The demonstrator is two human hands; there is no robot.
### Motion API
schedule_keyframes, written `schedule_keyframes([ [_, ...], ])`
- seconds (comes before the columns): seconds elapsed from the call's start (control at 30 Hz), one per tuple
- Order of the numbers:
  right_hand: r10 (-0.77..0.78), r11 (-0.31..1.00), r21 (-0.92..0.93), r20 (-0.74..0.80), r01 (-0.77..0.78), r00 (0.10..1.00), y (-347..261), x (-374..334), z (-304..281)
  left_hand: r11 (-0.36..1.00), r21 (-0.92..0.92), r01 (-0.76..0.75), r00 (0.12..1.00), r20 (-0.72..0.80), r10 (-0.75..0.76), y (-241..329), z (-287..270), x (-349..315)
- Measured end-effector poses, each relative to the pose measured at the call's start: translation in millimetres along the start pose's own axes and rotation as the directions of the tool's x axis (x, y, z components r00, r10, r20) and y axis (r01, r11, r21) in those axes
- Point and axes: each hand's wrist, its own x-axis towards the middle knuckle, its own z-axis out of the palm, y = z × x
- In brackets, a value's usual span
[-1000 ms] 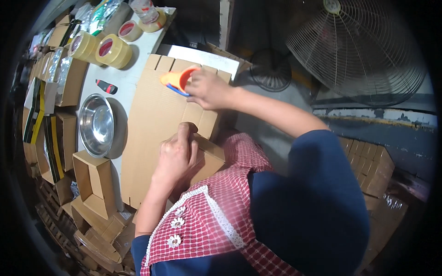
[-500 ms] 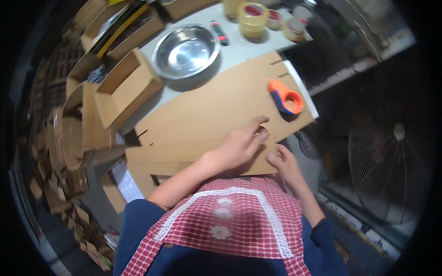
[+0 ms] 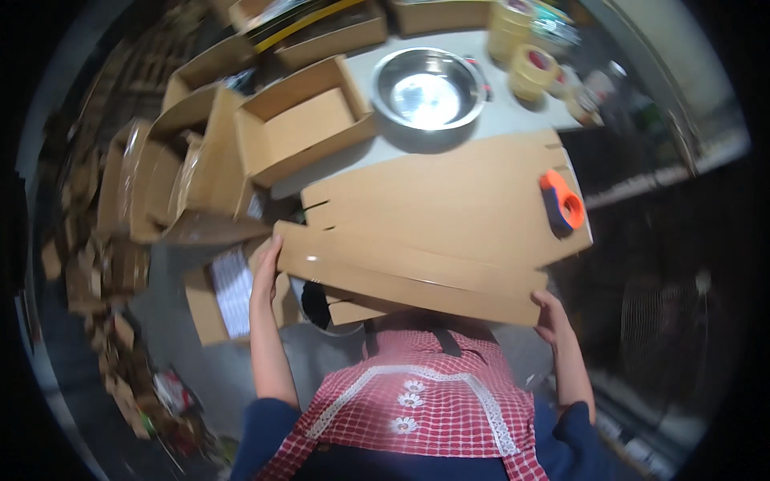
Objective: The person packages metal furniture hardware. They place drawer slides and small bags of components onto a cardboard sleeve, fold the cardboard, and seal it using a tape dispenser.
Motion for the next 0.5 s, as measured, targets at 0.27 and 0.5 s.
schedule_keyframes([
  [0.27,-0.35,0.936,0.004,-0.089,0.351,0.933,52,-25,41,0.991,0.036,-0.129,0.983,0.136,0.123,-4,67,1],
  [0.5,-0.254,0.941,0.251,0.08,0.227,0.964,126,-97,-1,0.956,0.251,-0.149,0.906,0.423,0.03,-36,194,-75],
])
